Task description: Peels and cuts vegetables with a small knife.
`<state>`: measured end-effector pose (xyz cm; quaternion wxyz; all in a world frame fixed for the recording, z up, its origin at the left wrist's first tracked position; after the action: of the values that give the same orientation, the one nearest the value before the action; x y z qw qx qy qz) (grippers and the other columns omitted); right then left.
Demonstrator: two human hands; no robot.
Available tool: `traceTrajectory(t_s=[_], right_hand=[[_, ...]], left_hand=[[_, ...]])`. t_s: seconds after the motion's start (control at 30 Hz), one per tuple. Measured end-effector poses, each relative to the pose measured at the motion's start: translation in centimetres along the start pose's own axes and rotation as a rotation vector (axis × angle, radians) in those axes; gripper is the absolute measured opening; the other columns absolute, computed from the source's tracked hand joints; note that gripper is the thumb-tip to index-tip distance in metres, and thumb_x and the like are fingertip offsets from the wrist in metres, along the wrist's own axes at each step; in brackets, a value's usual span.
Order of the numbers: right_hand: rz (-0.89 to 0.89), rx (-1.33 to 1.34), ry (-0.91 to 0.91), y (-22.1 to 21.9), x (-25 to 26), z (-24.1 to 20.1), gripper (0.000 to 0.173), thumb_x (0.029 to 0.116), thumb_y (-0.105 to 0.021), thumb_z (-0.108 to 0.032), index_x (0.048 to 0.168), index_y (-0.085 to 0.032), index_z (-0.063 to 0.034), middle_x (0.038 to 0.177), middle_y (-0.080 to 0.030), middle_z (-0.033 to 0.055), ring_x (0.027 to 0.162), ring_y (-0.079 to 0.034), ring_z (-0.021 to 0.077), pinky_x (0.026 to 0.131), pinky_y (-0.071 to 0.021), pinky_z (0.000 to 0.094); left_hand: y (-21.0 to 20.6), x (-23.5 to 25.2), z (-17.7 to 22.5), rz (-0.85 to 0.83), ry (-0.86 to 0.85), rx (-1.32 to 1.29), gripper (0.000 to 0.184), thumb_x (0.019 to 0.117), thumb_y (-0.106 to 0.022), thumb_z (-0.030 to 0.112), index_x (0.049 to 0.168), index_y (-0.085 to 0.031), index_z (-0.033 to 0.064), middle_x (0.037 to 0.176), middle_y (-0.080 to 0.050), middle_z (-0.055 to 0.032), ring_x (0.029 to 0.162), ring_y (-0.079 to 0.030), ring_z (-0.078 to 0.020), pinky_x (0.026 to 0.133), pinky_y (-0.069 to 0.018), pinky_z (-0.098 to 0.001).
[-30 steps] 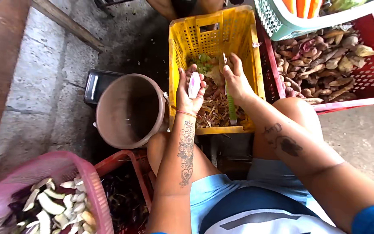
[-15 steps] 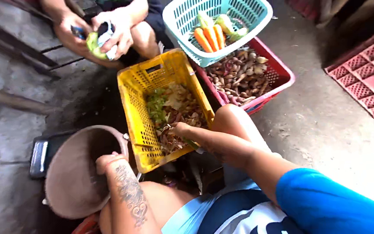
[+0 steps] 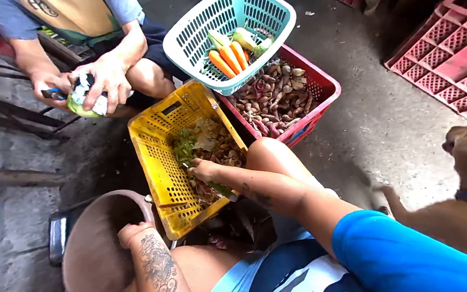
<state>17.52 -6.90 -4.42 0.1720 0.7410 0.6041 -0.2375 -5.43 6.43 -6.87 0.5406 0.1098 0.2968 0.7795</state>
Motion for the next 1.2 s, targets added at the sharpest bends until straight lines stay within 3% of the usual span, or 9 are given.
traceTrajectory(t_s=[0.13, 0.23, 0.37, 0.43, 0.53, 0.63, 0.77, 1.0, 1.2], right_hand=[[-0.035, 0.120, 0.069, 0.2, 0.0, -1.0, 0.050, 0.1113, -0.043, -0.032, 0.156, -0.038, -0.0122, 0.116, -0.064, 0.0191, 0.090, -0.062, 0.0227, 0.080, -0.0513, 0.0391], [-0.026, 0.221, 0.267, 2.3, -1.8, -4.0, 0.048, 0.1084, -0.053, -0.032, 0.152, -0.045, -0.0121, 0.085, -0.057, 0.0100, 0.060, -0.047, 0.0132, 0.055, -0.0424, 0.0289], [0.160, 0.055, 0.554, 9.7, -7.3, -7.7, 0.041, 0.1081, -0.053, -0.023, 0.147, -0.053, -0.0088, 0.098, -0.064, 0.0149, 0.068, -0.054, 0.0164, 0.059, -0.0458, 0.0329], [0.311, -0.138, 0.596, 14.5, -8.1, -7.0, 0.041, 0.1055, -0.057, -0.018, 0.145, -0.055, -0.0055, 0.121, -0.068, 0.0170, 0.092, -0.066, 0.0210, 0.079, -0.0537, 0.0397], [0.556, -0.508, 0.417, 22.4, -6.7, -2.7, 0.027, 0.1003, -0.061, -0.017, 0.122, -0.067, -0.0030, 0.111, -0.070, 0.0173, 0.101, -0.068, 0.0302, 0.090, -0.0530, 0.0534], [0.644, -0.689, -0.035, 29.4, -5.6, 2.5, 0.028, 0.0983, -0.060, -0.015, 0.121, -0.067, 0.0002, 0.117, -0.067, 0.0272, 0.114, -0.064, 0.0458, 0.092, -0.0476, 0.0698], [0.753, -0.672, -0.421, 35.1, -5.3, 7.2, 0.040, 0.0943, -0.068, -0.025, 0.119, -0.066, 0.0063, 0.127, -0.063, 0.0305, 0.121, -0.059, 0.0495, 0.093, -0.0444, 0.0747], [0.804, -0.881, -0.375, 40.2, -2.0, 10.8, 0.075, 0.0901, -0.075, -0.022, 0.156, -0.042, -0.0109, 0.143, -0.054, 0.0293, 0.127, -0.053, 0.0546, 0.094, -0.0431, 0.0765], [0.903, -0.887, -0.387, 39.5, -1.0, 11.5, 0.069, 0.0895, -0.072, -0.007, 0.153, -0.045, -0.0141, 0.147, -0.046, 0.0337, 0.115, -0.057, 0.0599, 0.084, -0.0479, 0.0761]], left_hand=[[-0.8, 1.0, -0.5, 0.048, 0.026, -0.245, 0.040, 0.1060, -0.044, 0.015, 0.140, -0.050, -0.0046, 0.141, -0.052, -0.0204, 0.122, -0.054, -0.0282, 0.098, -0.0487, -0.0482], [-1.2, 0.4, 0.5, -0.011, 0.000, -0.403, 0.044, 0.1062, -0.045, 0.016, 0.148, -0.044, 0.0008, 0.150, -0.046, -0.0191, 0.131, -0.049, -0.0299, 0.100, -0.0468, -0.0544], [-1.6, -1.7, 2.9, -0.131, -0.008, -0.515, 0.051, 0.1090, -0.040, 0.020, 0.158, -0.031, 0.0114, 0.160, -0.033, -0.0161, 0.141, -0.040, -0.0305, 0.109, -0.0410, -0.0532], [-2.0, -2.3, 3.8, -0.183, -0.024, -0.535, 0.050, 0.1093, -0.039, 0.020, 0.158, -0.030, 0.0126, 0.161, -0.030, -0.0155, 0.141, -0.039, -0.0298, 0.109, -0.0406, -0.0506], [-2.9, -3.5, 5.4, -0.247, -0.039, -0.560, 0.049, 0.1094, -0.036, 0.019, 0.158, -0.030, 0.0129, 0.160, -0.030, -0.0143, 0.139, -0.042, -0.0277, 0.108, -0.0430, -0.0455], [-3.9, -4.4, 6.2, -0.277, -0.047, -0.545, 0.047, 0.1089, -0.036, 0.017, 0.156, -0.031, 0.0128, 0.156, -0.034, -0.0135, 0.132, -0.047, -0.0261, 0.102, -0.0465, -0.0421], [-4.9, -4.9, 6.8, -0.263, -0.073, -0.525, 0.044, 0.1081, -0.039, 0.013, 0.152, -0.038, 0.0103, 0.148, -0.042, -0.0127, 0.126, -0.051, -0.0234, 0.098, -0.0476, -0.0413], [-5.9, -4.9, 6.2, -0.268, -0.097, -0.459, 0.037, 0.1074, -0.042, 0.010, 0.144, -0.044, 0.0094, 0.132, -0.050, -0.0072, 0.111, -0.057, -0.0167, 0.089, -0.0504, -0.0355], [-5.8, -4.4, 6.1, -0.269, -0.086, -0.464, 0.034, 0.1076, -0.041, 0.011, 0.141, -0.046, 0.0100, 0.129, -0.053, -0.0061, 0.107, -0.059, -0.0162, 0.085, -0.0516, -0.0351]])
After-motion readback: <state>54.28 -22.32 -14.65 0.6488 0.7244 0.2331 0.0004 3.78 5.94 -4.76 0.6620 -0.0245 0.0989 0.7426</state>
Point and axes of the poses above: each hand's wrist, its own x-axis towards the middle knuckle, its own y-axis out of the back of the hand, z = x × y, the point moved 1 cm from there along x, towards the middle knuckle
